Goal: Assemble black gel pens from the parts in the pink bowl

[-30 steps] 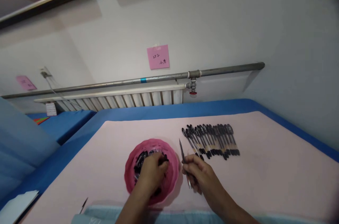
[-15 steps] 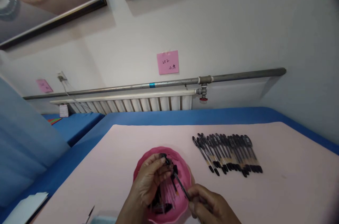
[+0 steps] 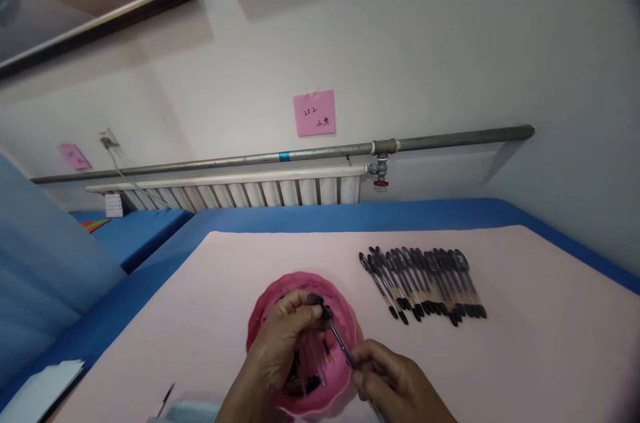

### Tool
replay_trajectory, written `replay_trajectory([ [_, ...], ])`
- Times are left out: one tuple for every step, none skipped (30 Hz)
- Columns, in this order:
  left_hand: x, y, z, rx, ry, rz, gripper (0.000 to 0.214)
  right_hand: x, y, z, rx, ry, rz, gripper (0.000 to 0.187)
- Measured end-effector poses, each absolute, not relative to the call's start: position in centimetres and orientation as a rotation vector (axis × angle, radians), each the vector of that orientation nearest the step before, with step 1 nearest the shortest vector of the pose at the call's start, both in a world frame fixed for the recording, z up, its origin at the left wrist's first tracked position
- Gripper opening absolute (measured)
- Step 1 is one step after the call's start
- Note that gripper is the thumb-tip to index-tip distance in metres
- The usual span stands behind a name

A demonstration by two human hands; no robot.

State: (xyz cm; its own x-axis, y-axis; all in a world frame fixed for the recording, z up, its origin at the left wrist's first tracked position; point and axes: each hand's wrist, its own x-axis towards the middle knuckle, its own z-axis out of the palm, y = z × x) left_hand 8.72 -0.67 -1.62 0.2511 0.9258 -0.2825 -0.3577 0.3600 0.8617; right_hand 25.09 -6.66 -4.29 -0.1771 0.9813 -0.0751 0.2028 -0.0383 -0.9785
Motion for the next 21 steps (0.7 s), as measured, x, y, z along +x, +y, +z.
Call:
replay_trajectory([
  [8.7,-0.6,-1.8,0.758,0.920,1.002,0.023,25.1,-6.7,-4.3,-1.316,-1.479,1.279,0.009],
  [8.7,-0.6,-2.0,0.756,0.920,1.004,0.023,25.1,-6.8,-4.4,-1.324,-1.491,1.263,0.010],
  [8.8,-0.6,-2.2,0.756,0.915,1.003,0.023,25.0,-6.8,-4.4,-1.331,-1.507,1.242,0.010],
  [8.8,-0.6,-2.4,0.757,0.908,0.999,0.022,25.0,-6.9,-4.4,-1.337,-1.522,1.221,0.011],
  [8.8,-0.6,-2.6,0.762,0.903,0.994,0.021,25.0,-6.9,-4.5,-1.343,-1.536,1.206,0.012],
  [8.8,-0.6,-2.7,0.768,0.901,0.990,0.021,25.0,-7.0,-4.5,-1.348,-1.547,1.198,0.012],
  [8.9,-0.6,-2.8,0.777,0.899,0.984,0.020,25.0,-7.0,-4.6,-1.352,-1.550,1.197,0.013],
  [8.9,-0.6,-2.8,0.789,0.898,0.982,0.020,25.0,-7.0,-4.6,-1.355,-1.544,1.199,0.013],
  [8.9,-0.6,-2.8,0.802,0.895,0.980,0.019,25.0,-7.1,-4.7,-1.354,-1.531,1.205,0.013],
  [8.9,-0.6,-2.8,0.815,0.892,0.981,0.019,25.1,-7.1,-4.7,-1.349,-1.515,1.212,0.013],
  [9.0,-0.6,-2.8,0.827,0.885,0.982,0.018,25.1,-7.1,-4.7,-1.339,-1.497,1.222,0.013],
  [9.0,-0.7,-2.7,0.836,0.874,0.982,0.018,25.2,-7.1,-4.7,-1.326,-1.479,1.234,0.012],
  [9.1,-0.7,-2.7,0.841,0.860,0.979,0.017,25.2,-7.0,-4.6,-1.313,-1.463,1.249,0.012],
  [9.2,-0.8,-2.6,0.841,0.848,0.973,0.016,25.3,-7.0,-4.6,-1.304,-1.445,1.267,0.011],
  [9.2,-0.9,-2.6,0.838,0.838,0.962,0.016,25.3,-7.0,-4.5,-1.300,-1.422,1.291,0.011],
  [9.4,-1.0,-2.6,0.835,0.831,0.951,0.015,25.3,-6.9,-4.5,-1.303,-1.394,1.319,0.011],
  [9.5,-1.1,-2.6,0.834,0.825,0.939,0.015,25.4,-6.8,-4.5,-1.305,-1.362,1.354,0.011],
  [9.6,-1.2,-2.6,0.832,0.822,0.929,0.015,25.4,-6.8,-4.5,-1.300,-1.330,1.394,0.011],
  [9.7,-1.3,-2.6,0.832,0.817,0.921,0.015,25.4,-6.7,-4.6,-1.289,-1.301,1.436,0.011],
  [9.9,-1.4,-2.6,0.828,0.812,0.917,0.015,25.4,-6.6,-4.6,-1.275,-1.275,1.469,0.011],
  [10.0,-1.4,-2.6,0.824,0.803,0.914,0.015,25.4,-6.6,-4.7,-1.261,-1.255,1.490,0.012],
])
